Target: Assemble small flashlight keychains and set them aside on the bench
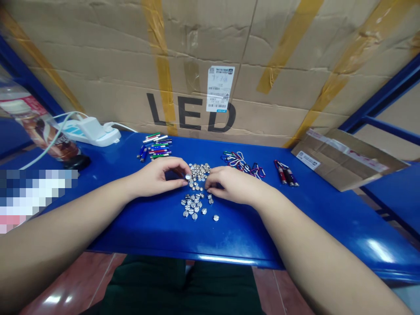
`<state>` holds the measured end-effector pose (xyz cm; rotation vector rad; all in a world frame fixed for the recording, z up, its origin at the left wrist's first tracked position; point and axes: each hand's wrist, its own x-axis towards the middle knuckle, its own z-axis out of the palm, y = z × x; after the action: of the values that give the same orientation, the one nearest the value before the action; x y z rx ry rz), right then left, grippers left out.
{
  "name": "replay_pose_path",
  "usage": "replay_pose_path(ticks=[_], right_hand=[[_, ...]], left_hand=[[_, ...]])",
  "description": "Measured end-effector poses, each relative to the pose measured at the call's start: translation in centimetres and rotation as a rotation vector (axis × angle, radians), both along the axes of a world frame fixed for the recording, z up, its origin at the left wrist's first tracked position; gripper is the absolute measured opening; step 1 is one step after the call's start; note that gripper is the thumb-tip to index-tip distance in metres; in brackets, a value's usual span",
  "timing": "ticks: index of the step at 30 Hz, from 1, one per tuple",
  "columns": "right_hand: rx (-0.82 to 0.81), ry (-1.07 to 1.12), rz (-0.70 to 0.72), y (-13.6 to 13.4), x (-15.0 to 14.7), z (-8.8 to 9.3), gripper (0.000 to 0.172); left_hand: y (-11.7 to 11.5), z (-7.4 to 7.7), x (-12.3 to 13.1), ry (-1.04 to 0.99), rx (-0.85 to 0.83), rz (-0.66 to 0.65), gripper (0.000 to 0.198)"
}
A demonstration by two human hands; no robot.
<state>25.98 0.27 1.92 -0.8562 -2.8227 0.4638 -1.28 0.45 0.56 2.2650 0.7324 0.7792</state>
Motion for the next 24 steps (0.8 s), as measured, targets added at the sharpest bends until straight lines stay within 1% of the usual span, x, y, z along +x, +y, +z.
replay_pose_path(ticks=[4, 8, 12, 15, 20, 22, 24], right_hand=[[0.005, -0.068, -0.064, -0.1, 0.3, 0.5, 0.014], [-0.056, -0.149, -0.17, -0.4, 0.5, 1.0, 0.014], [-0.102, -0.243, -0.225, -0.9, 0.3, 1.3, 0.013], [-0.094, -0.219, -0.216, -1.0, 0.4, 1.4, 0.015], [-0.009, -0.091, -0.13, -1.0, 0.9, 1.4, 0.022], [-0.018, -0.079, -0.145, -1.1, 0.9, 1.4, 0.022], [-0.028, -0.124, -0.188, -1.2, 0.7, 1.4, 0.02]], left_hand=[[0.0, -0.1, 0.0, 0.012, -0.015, 0.012, 0.019], [-0.1, 0.1, 0.1, 0.02, -0.023, 0.018, 0.019], [-0.2, 0.2, 0.2, 0.021, -0.023, 0.018, 0.018], [-0.2, 0.2, 0.2, 0.02, -0.024, 0.019, 0.018], [-0.1, 0.2, 0.2, 0.02, -0.029, 0.022, 0.019], [-0.1, 0.2, 0.2, 0.018, -0.036, 0.017, 0.018], [-0.1, 0.2, 0.3, 0.017, -0.034, 0.012, 0.018]])
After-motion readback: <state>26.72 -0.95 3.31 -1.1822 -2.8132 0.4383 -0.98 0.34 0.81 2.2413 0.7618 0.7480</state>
